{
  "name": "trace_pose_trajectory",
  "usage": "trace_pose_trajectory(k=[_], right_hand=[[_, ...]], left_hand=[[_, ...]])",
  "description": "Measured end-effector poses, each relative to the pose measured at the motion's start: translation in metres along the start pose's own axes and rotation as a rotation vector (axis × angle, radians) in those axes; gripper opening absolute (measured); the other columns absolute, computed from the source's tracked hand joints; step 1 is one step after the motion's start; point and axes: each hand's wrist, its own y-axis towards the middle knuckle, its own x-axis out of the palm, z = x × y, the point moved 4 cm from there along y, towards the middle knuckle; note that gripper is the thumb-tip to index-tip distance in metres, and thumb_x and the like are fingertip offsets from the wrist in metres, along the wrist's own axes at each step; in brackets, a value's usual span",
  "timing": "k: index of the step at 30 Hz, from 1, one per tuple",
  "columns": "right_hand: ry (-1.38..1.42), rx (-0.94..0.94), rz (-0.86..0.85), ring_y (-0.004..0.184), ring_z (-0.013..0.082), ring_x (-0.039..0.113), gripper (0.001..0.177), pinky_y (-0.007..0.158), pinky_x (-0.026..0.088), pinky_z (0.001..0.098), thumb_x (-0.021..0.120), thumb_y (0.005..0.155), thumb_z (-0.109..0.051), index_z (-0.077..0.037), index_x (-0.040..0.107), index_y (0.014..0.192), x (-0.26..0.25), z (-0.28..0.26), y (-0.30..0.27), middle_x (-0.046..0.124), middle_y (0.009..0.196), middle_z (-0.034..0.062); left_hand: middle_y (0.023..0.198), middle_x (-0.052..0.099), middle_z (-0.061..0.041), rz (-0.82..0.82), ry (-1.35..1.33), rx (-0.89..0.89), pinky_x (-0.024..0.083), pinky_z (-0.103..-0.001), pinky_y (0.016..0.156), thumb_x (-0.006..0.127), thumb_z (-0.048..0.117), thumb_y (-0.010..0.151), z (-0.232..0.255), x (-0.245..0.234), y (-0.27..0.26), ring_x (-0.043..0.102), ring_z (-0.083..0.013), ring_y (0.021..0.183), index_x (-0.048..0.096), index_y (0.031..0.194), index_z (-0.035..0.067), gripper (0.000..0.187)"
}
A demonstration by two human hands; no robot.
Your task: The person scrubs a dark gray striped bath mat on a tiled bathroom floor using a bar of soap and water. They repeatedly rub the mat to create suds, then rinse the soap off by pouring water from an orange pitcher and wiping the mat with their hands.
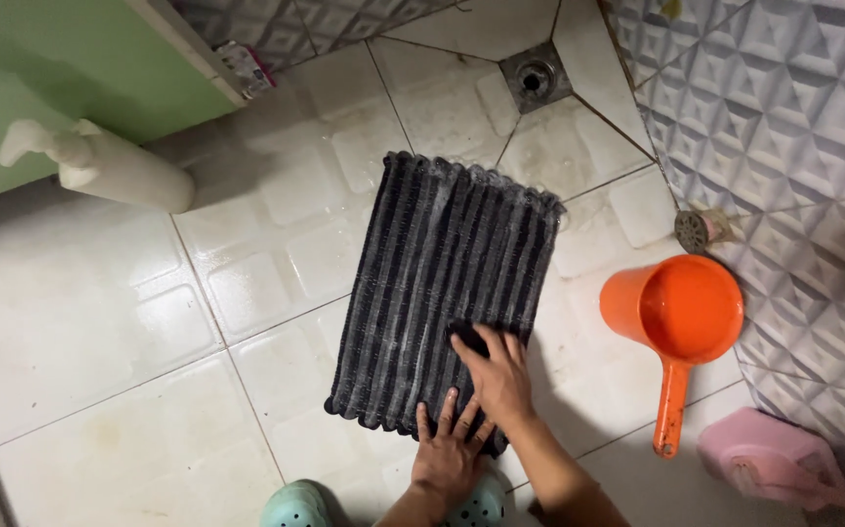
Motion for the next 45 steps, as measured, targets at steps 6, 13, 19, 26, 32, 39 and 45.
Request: trace_pose_trajectory(k=[6,13,19,26,32,39,45], right_hand=[[-0.056,0.082,0.047,0.130,0.0328,0.048,0.038,0.113,0.041,0.0485,0.056,0.102,-0.026,-0.045,0.068,0.134,-0.014,0.035,0.083,0.052,0.150,0.0050],[-0.153,0.007,0.272,0.123,0.0362,0.051,0.037,0.113,0.037,0.0545,0.067,0.096,-0.018,-0.032,0.074,0.129,-0.058,0.064,0.180,0.059,0.140,0.0086],[-0.120,0.135,0.304,0.124,0.0374,0.050,0.034,0.111,0.039,0.0491,0.073,0.091,-0.015,-0.025,0.076,0.123,-0.079,0.077,0.239,0.060,0.133,0.0102],[0.035,0.021,0.236,0.125,0.0374,0.051,0.036,0.107,0.043,0.0496,0.069,0.096,-0.019,-0.025,0.071,0.131,-0.053,0.028,0.160,0.058,0.136,0.0140],[0.199,-0.009,-0.022,0.130,0.0343,0.049,0.036,0.110,0.044,0.0521,0.066,0.094,-0.018,-0.025,0.072,0.128,0.003,-0.036,0.024,0.052,0.143,0.0116],[0.136,-0.146,-0.020,0.132,0.0353,0.049,0.049,0.112,0.046,0.0470,0.060,0.096,-0.005,-0.027,0.066,0.139,0.007,-0.040,0.014,0.051,0.146,0.0123],[-0.037,0.057,-0.036,0.131,0.0366,0.043,0.051,0.107,0.046,0.0469,0.061,0.095,-0.008,-0.039,0.067,0.135,0.003,-0.010,0.102,0.047,0.149,0.0108]], left_hand=[[0.175,-0.012,0.000,0.005,0.009,-0.016,-0.005,-0.077,0.118,0.037,0.048,0.104,0.001,0.000,0.001,-0.017,-0.0354,0.158,0.012,0.165,0.031,0.068],[0.174,-0.017,0.001,-0.017,0.001,-0.015,-0.005,-0.077,0.118,0.038,0.045,0.104,-0.003,0.007,0.008,-0.019,-0.0357,0.158,0.009,0.165,0.034,0.068],[0.174,-0.015,0.001,0.031,-0.033,0.010,-0.006,-0.078,0.117,0.038,0.044,0.104,-0.005,0.013,0.010,-0.018,-0.0365,0.158,0.013,0.165,0.033,0.066],[0.174,-0.001,-0.006,0.139,-0.150,0.056,-0.005,-0.074,0.119,0.043,0.042,0.102,-0.008,0.018,0.005,-0.008,-0.0375,0.158,0.023,0.162,0.023,0.066],[0.168,0.017,-0.020,0.569,-0.172,-0.005,0.005,-0.055,0.126,0.051,0.037,0.100,-0.051,0.029,-0.018,0.008,-0.0370,0.157,0.033,0.158,0.004,0.069],[0.168,0.012,-0.015,0.420,-0.177,-0.042,0.001,-0.056,0.122,0.045,0.038,0.103,-0.064,0.041,-0.020,0.003,-0.0357,0.155,0.026,0.159,0.010,0.066],[0.169,0.011,-0.015,0.393,-0.148,-0.039,0.001,-0.057,0.122,0.046,0.039,0.102,-0.070,0.057,-0.010,0.002,-0.0375,0.155,0.024,0.161,0.013,0.068]])
